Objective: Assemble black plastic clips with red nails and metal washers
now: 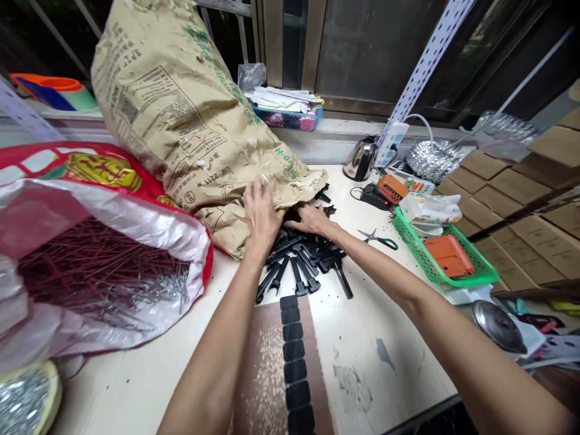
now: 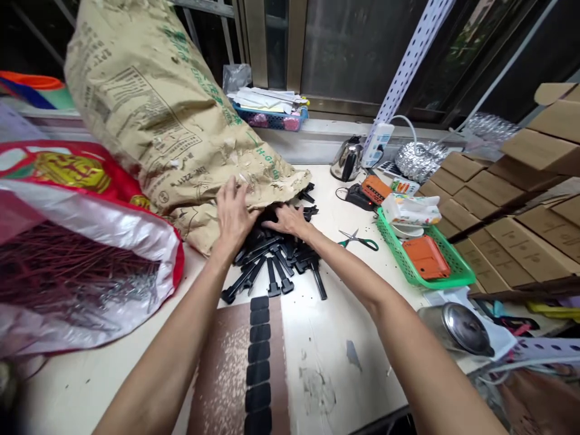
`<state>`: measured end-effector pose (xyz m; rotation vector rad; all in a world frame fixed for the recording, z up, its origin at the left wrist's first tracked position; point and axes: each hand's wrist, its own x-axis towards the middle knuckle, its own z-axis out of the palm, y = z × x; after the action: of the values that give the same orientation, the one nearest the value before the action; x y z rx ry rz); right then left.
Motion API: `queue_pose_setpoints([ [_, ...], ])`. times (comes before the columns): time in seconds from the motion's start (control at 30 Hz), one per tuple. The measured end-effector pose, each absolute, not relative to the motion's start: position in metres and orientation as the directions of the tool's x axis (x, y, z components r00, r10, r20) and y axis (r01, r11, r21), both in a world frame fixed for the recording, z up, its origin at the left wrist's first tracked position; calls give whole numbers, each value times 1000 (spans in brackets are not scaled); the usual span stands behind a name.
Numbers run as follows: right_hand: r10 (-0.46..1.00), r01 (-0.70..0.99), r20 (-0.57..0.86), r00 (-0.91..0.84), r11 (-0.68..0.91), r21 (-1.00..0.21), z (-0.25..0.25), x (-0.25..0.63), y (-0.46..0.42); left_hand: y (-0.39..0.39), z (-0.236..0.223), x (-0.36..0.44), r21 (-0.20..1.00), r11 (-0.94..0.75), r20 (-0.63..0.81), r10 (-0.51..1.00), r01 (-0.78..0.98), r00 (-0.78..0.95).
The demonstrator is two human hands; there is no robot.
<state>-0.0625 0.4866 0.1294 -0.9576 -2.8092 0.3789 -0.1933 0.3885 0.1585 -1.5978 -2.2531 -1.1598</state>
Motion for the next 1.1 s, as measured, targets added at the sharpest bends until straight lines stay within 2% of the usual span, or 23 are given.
queue_pose_setpoints([
  [0.1, 636, 561, 168, -753, 754, -342, 132, -40, 463, 343, 163, -154, 495, 62, 522, 776, 866, -354],
  [0.23, 623, 528, 145, -768, 746, -405, 129, -13, 440, 278, 160, -117, 588, -3, 477, 809, 809, -343],
  [0.3, 648, 570, 102, -755, 724, -389, 130, 2, 431, 246, 156, -114, 631, 47, 433, 807, 774, -401],
  [0.43, 689, 624, 53, -723, 685, -376, 132, 34, 403, 189, 148, -135, 644, 287, 254, 794, 710, -552],
  [0.57, 606, 541, 46, -794, 739, -400, 127, 52, 362, 130, 144, -147, 663, 324, 265, 742, 675, -616],
  [0.67, 503, 422, 75, -861, 789, -447, 128, 39, 333, 83, 142, -130, 767, 335, 240, 641, 546, -730],
  [0.77, 351, 227, 136, -926, 809, -542, 139, -6, 298, 43, 135, -109, 882, 311, 177, 477, 354, -861],
  [0.83, 221, 71, 181, -958, 797, -599, 152, -48, 265, 22, 131, -105, 960, 240, 63, 319, 145, -946],
  [0.93, -14, -169, 246, -969, 766, -620, 171, -117, 206, -6, 129, -119, 981, -76, -170, 93, -177, -981],
  [1.0, -81, -227, 269, -960, 790, -570, 178, -163, 169, -20, 129, -137, 917, -297, -270, 29, -266, -962],
  [1.1, -113, -187, 203, -973, 898, -398, 174, -229, 131, -31, 126, -171, 847, -448, -334, -25, -288, -942],
])
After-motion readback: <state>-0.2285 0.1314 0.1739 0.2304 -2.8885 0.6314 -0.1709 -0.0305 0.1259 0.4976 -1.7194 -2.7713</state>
